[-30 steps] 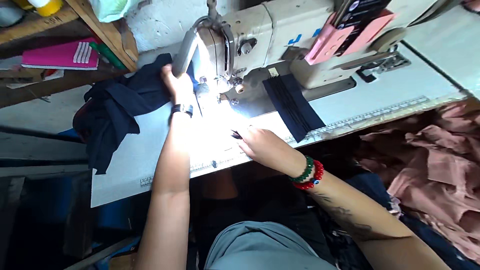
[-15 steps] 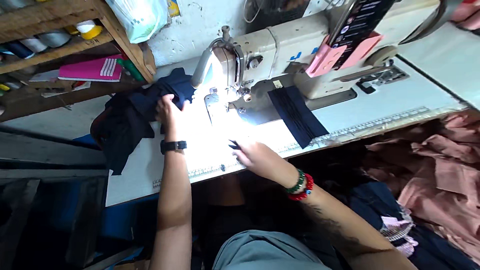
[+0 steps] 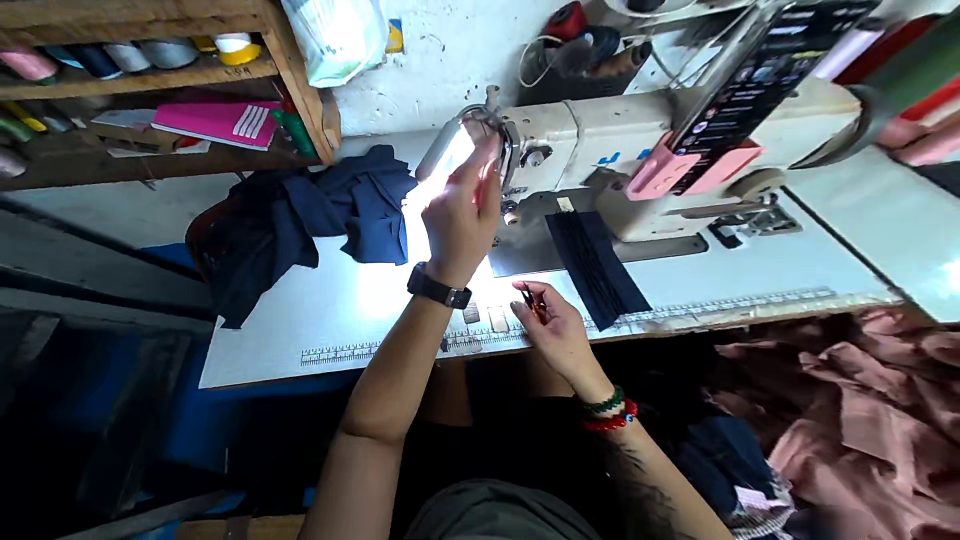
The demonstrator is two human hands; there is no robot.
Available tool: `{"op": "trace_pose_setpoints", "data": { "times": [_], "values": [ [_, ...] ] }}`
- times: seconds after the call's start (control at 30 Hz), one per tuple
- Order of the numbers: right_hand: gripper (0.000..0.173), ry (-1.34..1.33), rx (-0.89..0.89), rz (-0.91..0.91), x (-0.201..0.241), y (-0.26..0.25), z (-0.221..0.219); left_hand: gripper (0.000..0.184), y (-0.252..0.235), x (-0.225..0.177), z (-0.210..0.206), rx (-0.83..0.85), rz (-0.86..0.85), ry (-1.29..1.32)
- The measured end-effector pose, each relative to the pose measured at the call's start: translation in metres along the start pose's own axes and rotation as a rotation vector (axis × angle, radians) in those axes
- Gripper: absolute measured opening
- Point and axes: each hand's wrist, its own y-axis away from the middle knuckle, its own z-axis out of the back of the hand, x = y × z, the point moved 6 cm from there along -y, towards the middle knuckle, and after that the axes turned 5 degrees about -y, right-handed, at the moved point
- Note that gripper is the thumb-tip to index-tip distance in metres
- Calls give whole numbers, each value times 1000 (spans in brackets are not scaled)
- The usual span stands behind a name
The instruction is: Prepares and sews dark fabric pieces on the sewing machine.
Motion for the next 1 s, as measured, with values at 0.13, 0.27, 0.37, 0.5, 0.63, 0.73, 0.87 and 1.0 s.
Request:
{"op": "trace_pose_setpoints", "data": {
  "times": [0.13,0.27,0.37,0.5,0.63,0.73,0.87,1.0],
  "values": [
    [30,-9,-4,10,1,0,0,27,-7,-5,-6,-37,-19,-70],
    [30,41,2,-1,3,2,-1,19,-8,-12,-3,-100,-99,-178],
    [30,42,-5,-7,2,1,1,24,-5,-21,5,124,-38,-219],
    [31,0,-11,-16,1,2,-1,22,10,-6,12,338,229,206],
    [30,12,4,-25,-4,0,-1,13,27,10,8,452,436,862],
    [31,34,-3,-74,-7,0,-2,11,38,18,22,321,444,1028],
    [27,43,58,-172,-2,-6,-2,18,51,20,45,174,370,1194],
    [30,-181,40,-131,29,-23,0,17,83,27,34,360,409,901]
  ]
}}
